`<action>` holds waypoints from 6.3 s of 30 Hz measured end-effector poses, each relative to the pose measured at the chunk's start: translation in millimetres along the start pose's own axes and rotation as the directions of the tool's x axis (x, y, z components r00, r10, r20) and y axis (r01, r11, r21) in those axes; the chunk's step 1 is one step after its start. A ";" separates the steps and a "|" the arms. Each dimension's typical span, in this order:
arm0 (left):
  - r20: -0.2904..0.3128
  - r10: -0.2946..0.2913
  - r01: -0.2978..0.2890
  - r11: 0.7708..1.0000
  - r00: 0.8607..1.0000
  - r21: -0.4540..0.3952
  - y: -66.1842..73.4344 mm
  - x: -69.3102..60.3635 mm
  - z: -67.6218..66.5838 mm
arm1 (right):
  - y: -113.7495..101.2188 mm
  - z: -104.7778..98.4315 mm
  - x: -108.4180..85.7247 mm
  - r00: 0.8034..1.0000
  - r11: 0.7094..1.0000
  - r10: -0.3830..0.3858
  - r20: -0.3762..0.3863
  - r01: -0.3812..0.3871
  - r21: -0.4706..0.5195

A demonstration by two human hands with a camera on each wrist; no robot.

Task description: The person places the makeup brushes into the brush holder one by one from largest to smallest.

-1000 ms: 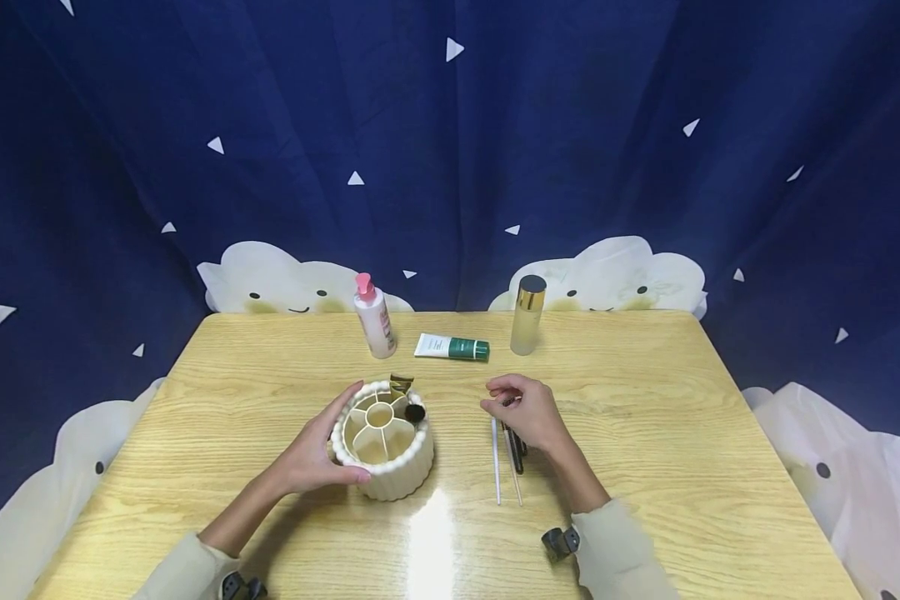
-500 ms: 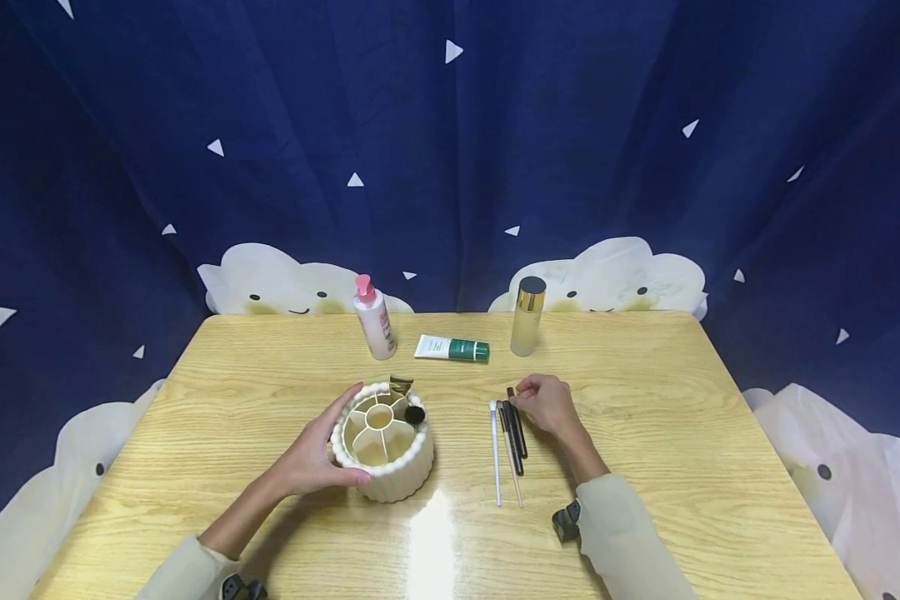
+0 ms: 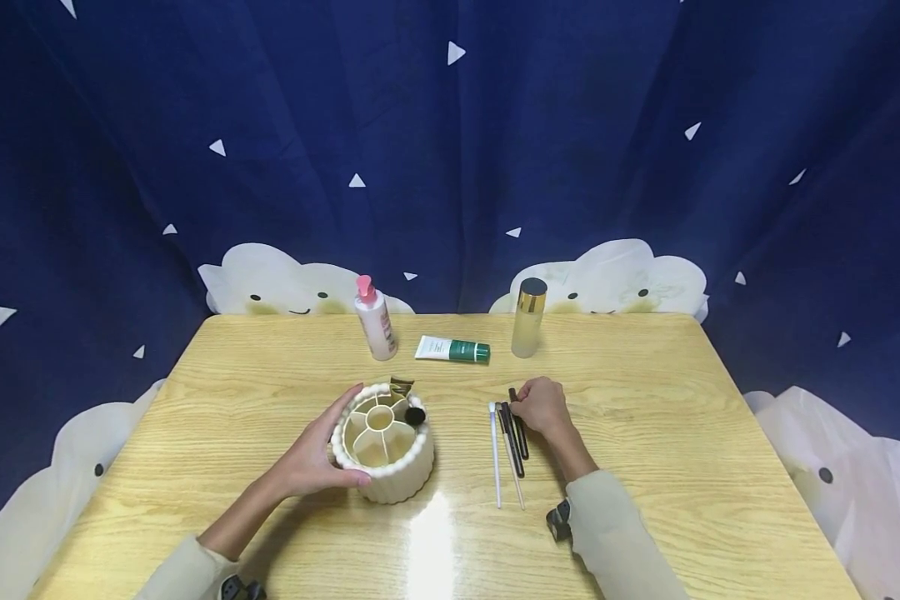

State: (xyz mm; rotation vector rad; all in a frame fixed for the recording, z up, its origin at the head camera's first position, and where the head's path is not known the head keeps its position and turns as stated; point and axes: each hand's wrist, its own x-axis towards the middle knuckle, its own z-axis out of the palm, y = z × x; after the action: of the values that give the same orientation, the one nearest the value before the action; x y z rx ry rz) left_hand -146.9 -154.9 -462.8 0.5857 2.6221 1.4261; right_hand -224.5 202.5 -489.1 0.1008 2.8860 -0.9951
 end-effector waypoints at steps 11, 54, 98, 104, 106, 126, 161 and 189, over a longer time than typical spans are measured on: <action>0.001 0.013 -0.013 1.000 1.000 0.011 0.2 -1.1 1.9 | -7.5 0.0 -4.5 0.998 0.996 0.058 -0.007 -0.059 -0.071; 0.021 0.026 -0.028 0.997 0.999 0.077 2.6 -1.5 -0.9 | -93.1 -41.2 -87.2 0.949 0.651 -0.240 -0.204 0.313 0.692; 0.010 -0.031 0.031 0.998 0.999 0.060 11.0 -4.6 1.3 | -112.5 21.8 -99.4 0.918 0.841 -0.390 -0.075 0.388 0.376; 0.009 -0.024 0.024 0.998 1.000 0.065 10.0 -4.3 1.2 | -103.3 16.3 -97.6 0.894 0.831 -0.445 -0.056 0.436 0.346; 0.006 -0.019 0.018 0.997 1.000 0.070 9.5 -4.2 1.4 | -97.8 12.4 -96.0 0.891 0.828 -0.449 -0.065 0.443 0.344; -0.014 0.014 -0.012 0.994 1.000 0.113 6.0 -1.3 1.2 | -21.1 -21.0 -51.6 0.977 0.960 -0.215 0.006 0.210 0.187; -0.010 -0.021 0.022 0.995 1.000 0.092 9.2 -2.7 3.0 | -3.3 8.8 -20.4 0.999 0.996 -0.052 0.015 0.053 -0.068; -0.011 -0.021 0.022 0.996 1.000 0.090 10.3 -3.0 2.9 | -42.3 -23.2 -53.1 0.990 0.958 -0.124 -0.064 0.136 0.253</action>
State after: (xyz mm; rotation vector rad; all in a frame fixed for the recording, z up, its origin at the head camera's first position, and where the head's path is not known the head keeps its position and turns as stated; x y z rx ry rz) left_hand -140.5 -148.7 -456.2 0.5591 2.7040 1.3144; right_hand -177.0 181.8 -439.5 -0.0509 2.8202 -1.4059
